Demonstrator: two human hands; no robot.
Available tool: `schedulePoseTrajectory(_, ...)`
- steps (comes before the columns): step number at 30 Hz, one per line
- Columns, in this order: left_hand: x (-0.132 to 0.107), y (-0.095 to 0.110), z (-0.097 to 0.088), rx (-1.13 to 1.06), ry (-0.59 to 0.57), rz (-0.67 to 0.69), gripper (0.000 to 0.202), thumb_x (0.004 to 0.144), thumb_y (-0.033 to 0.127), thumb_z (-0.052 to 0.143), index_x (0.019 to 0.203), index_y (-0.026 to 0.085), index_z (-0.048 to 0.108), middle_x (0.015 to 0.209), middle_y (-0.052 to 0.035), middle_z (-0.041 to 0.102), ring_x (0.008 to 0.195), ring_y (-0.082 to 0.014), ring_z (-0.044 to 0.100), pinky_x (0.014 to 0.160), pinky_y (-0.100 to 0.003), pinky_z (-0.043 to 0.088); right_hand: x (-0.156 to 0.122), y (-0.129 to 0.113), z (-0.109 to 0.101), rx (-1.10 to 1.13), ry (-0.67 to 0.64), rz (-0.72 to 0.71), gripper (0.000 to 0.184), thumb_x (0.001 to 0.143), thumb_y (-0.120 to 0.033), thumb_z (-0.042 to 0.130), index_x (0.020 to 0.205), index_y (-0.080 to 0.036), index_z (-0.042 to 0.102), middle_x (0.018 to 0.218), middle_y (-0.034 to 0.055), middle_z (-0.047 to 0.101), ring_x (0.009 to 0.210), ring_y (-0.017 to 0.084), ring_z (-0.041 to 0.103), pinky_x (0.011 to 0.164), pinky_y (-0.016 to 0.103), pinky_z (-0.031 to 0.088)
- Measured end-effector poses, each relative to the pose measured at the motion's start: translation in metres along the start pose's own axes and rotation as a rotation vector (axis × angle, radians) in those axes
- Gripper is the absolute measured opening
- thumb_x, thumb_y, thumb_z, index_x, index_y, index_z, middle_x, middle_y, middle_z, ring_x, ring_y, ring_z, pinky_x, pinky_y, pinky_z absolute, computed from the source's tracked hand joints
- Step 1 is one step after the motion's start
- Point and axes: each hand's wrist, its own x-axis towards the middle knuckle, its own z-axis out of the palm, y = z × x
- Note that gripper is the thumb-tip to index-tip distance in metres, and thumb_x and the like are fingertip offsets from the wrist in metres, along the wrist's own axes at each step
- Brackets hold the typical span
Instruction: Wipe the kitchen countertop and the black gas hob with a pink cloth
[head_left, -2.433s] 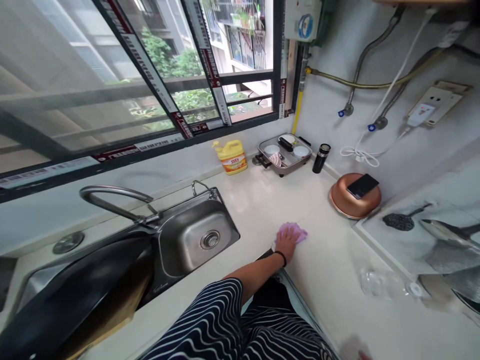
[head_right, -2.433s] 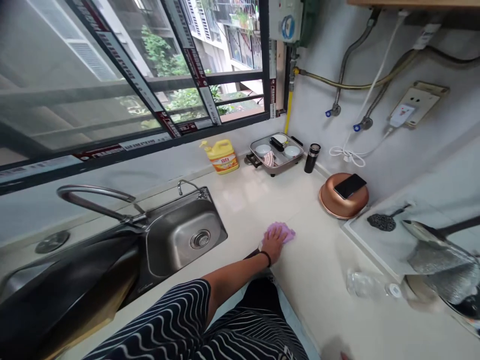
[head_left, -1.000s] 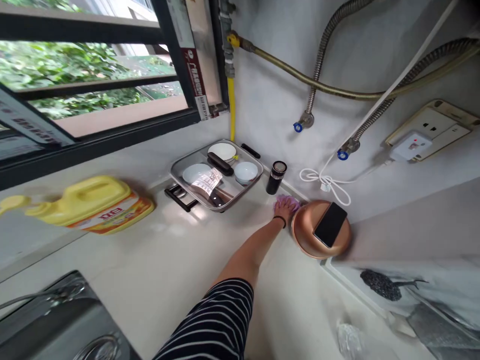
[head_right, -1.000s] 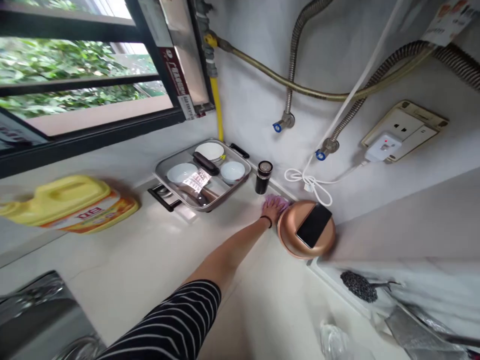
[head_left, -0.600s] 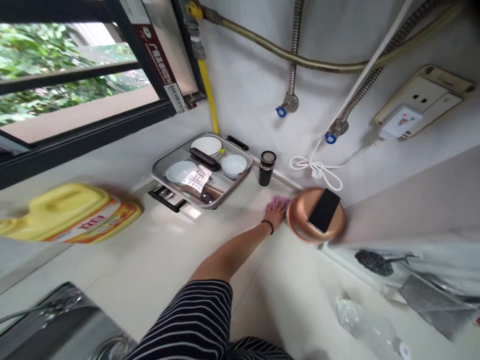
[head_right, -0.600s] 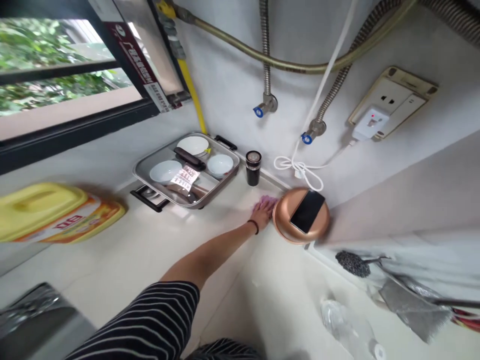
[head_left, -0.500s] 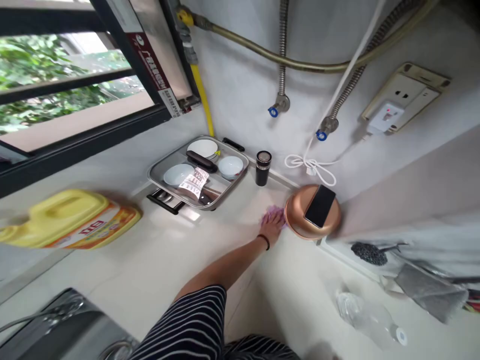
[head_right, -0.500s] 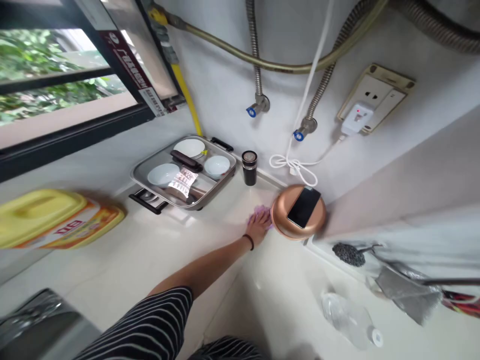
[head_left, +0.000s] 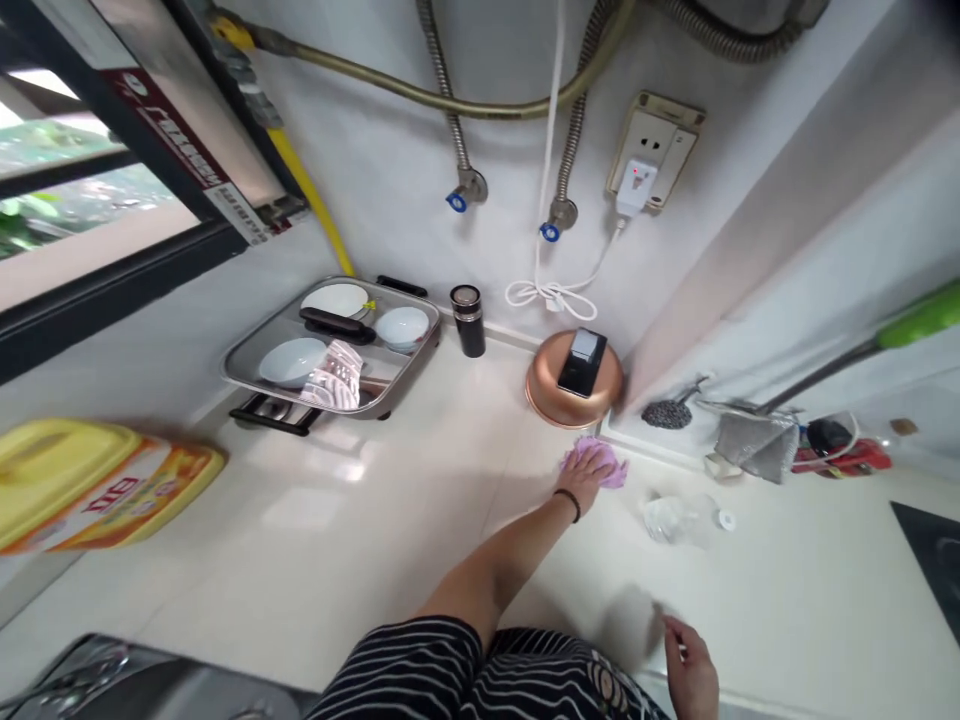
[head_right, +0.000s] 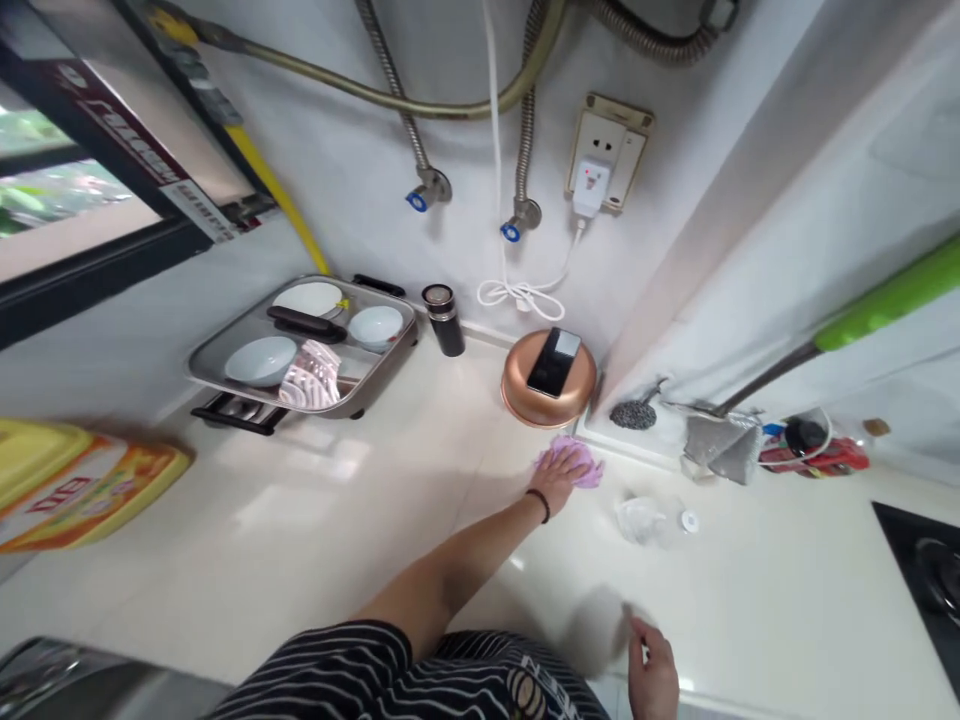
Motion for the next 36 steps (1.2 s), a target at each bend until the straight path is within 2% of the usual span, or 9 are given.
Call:
schedulePoseTrajectory(5,-0.044,-0.043,-0.028,0.102,0.073,-0.198,0.067,0.099,0.019,0.043,0.162,0.041,0.048,0.177,-0.0015,0.036,0.166,-0.0296,0.019,0.132,-0.065,0.011,-0.012,0.034,-0.002,0.059,-0.007,0.036,0.053,0.072,-0.073,0.053,0.083,-0.031,0.082,0.094,0.0083,0.084,0.093,0.038,0.08,0.086,0.05,0.068)
schedulePoseTrajectory(8,-0.055,-0.045,-0.033,0.152,0.106,-0.324,0.065,0.1,0.026,0.044,0.165,0.038,0.045,0.178,-0.0039,0.033,0.166,-0.0328,0.018,0.132,-0.065,0.009,-0.022,0.041,0.001,0.103,-0.011,0.054,0.053,0.073,-0.072,0.053,0.084,-0.031,0.083,0.097,0.0089,0.084,0.096,0.037,0.08,0.089,0.05,0.067)
schedulePoseTrajectory(14,-0.008,0.01,-0.013,0.099,0.009,-0.248,0.064,0.102,0.044,0.046,0.165,0.038,0.043,0.18,-0.003,0.026,0.167,-0.0348,0.014,0.132,-0.066,0.009,-0.038,0.045,0.0,0.164,-0.009,0.059,0.053,0.076,-0.071,0.056,0.088,-0.028,0.084,0.102,0.0102,0.084,0.101,0.036,0.079,0.098,0.049,0.064)
schedulePoseTrajectory(17,0.02,0.037,-0.003,0.09,-0.05,-0.173,0.061,0.102,0.041,0.047,0.163,0.038,0.047,0.181,-0.0008,0.024,0.168,-0.0328,0.014,0.133,-0.064,0.009,-0.047,0.052,-0.008,0.15,0.019,0.067,0.053,0.078,-0.07,0.054,0.09,-0.027,0.084,0.103,0.0108,0.084,0.1,0.036,0.078,0.095,0.051,0.064)
schedulePoseTrajectory(20,0.017,0.05,0.007,0.111,-0.087,-0.095,0.059,0.102,0.029,0.046,0.16,0.04,0.05,0.18,0.0003,0.028,0.167,-0.0306,0.017,0.133,-0.063,0.009,-0.058,0.067,-0.017,0.126,0.048,0.107,0.056,0.078,-0.072,0.053,0.09,-0.026,0.083,0.102,0.0125,0.084,0.098,0.036,0.078,0.09,0.05,0.065)
schedulePoseTrajectory(26,-0.095,0.059,0.049,0.176,-0.102,0.116,0.059,0.103,0.029,0.05,0.161,0.039,0.048,0.177,-0.0017,0.035,0.167,-0.0299,0.017,0.133,-0.064,0.011,-0.073,0.099,-0.016,0.152,0.015,0.144,0.055,0.075,-0.072,0.055,0.087,-0.026,0.083,0.099,0.0132,0.083,0.095,0.035,0.078,0.089,0.05,0.065)
schedulePoseTrajectory(31,-0.183,0.065,0.084,0.18,-0.19,0.291,0.062,0.104,0.043,0.054,0.165,0.04,0.042,0.178,-0.0014,0.032,0.167,-0.0308,0.018,0.133,-0.064,0.015,-0.064,0.098,-0.004,0.174,-0.052,0.082,0.053,0.075,-0.066,0.054,0.089,-0.024,0.083,0.101,0.014,0.083,0.096,0.036,0.077,0.096,0.052,0.062)
schedulePoseTrajectory(33,-0.199,0.059,0.082,0.186,-0.202,0.242,0.06,0.105,0.034,0.051,0.164,0.041,0.044,0.178,-0.0009,0.033,0.166,-0.0297,0.021,0.133,-0.064,0.015,-0.056,0.09,-0.003,0.18,-0.073,0.036,0.053,0.077,-0.063,0.052,0.09,-0.022,0.082,0.104,0.0155,0.083,0.101,0.036,0.076,0.1,0.053,0.06)
schedulePoseTrajectory(36,-0.214,0.032,0.055,0.23,-0.151,-0.004,0.062,0.103,0.017,0.042,0.161,0.04,0.05,0.176,-0.0016,0.037,0.165,-0.0282,0.025,0.133,-0.063,0.016,-0.046,0.079,-0.008,0.174,-0.079,-0.008,0.055,0.081,-0.065,0.048,0.089,-0.021,0.081,0.102,0.0171,0.082,0.102,0.034,0.075,0.103,0.052,0.058)
